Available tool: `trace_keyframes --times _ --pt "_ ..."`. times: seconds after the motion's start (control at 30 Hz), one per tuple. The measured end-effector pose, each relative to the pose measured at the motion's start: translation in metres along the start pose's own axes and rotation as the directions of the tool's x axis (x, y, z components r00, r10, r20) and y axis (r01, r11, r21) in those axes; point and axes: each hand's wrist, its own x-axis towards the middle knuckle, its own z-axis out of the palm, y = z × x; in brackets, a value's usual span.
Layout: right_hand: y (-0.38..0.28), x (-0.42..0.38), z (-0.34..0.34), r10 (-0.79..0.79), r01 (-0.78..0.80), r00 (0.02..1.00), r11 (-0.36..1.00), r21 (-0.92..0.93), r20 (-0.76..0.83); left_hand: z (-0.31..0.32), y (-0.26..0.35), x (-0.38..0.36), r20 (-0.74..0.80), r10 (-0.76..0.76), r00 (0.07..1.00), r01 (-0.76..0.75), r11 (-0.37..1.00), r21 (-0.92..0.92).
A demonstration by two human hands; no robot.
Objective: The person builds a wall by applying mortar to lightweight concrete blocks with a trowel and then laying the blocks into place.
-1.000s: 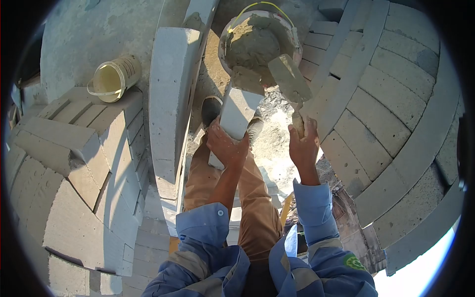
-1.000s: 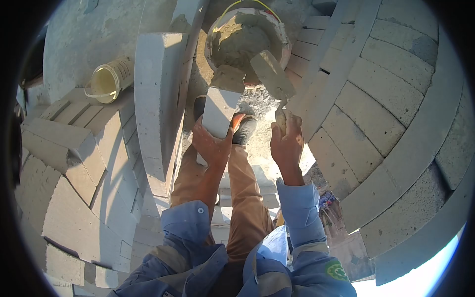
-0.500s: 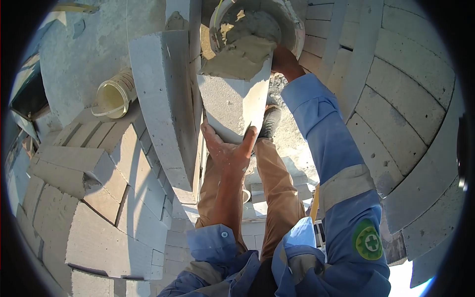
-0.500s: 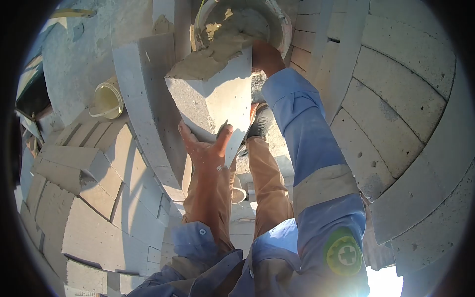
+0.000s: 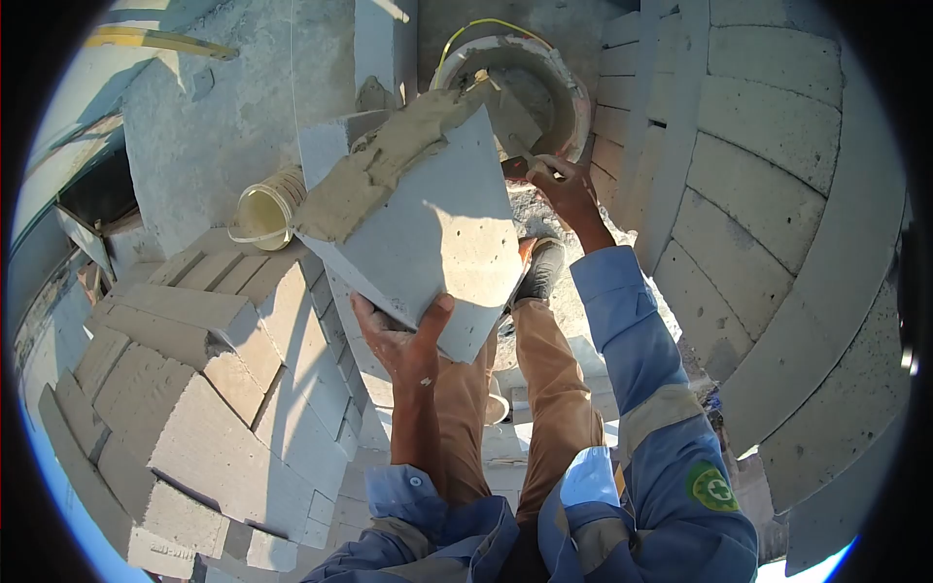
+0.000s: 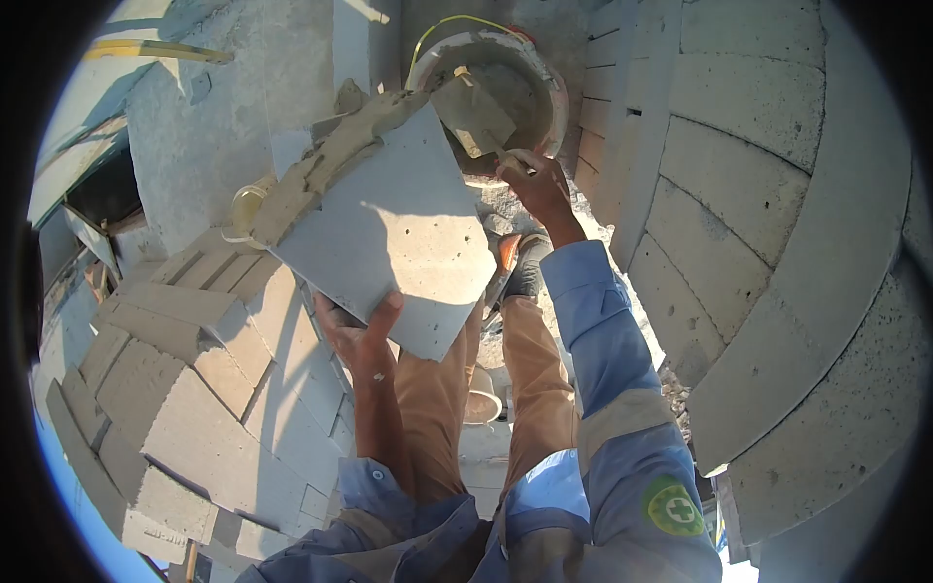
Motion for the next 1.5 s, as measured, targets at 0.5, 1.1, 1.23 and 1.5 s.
trace_keyframes --times 0.5,1.1,1.23,1.5 --pt "-0.122 -0.152 -0.030 -0.302 0.298 0.944 0.953 -0.050 -0.129 -0.079 0.043 -0.002 0.258 -0.055 0.965 0.133 0.945 -0.297" --pt "-0.173 -0.204 -0.049 -0.688 0.620 0.700 0.719 -0.314 -0.193 -0.055 0.003 0.016 0.611 -0.126 0.782 0.567 0.552 -0.612" --pt "-0.164 -0.217 -0.060 -0.708 0.611 0.693 0.677 -0.410 -0.135 -0.027 -0.023 0.005 0.636 -0.136 0.760 0.626 0.415 -0.660" --pt "-0.135 -0.299 -0.086 -0.660 0.552 0.749 0.668 -0.500 -0.055 -0.001 -0.067 0.009 0.608 -0.158 0.778 0.623 0.324 -0.712"
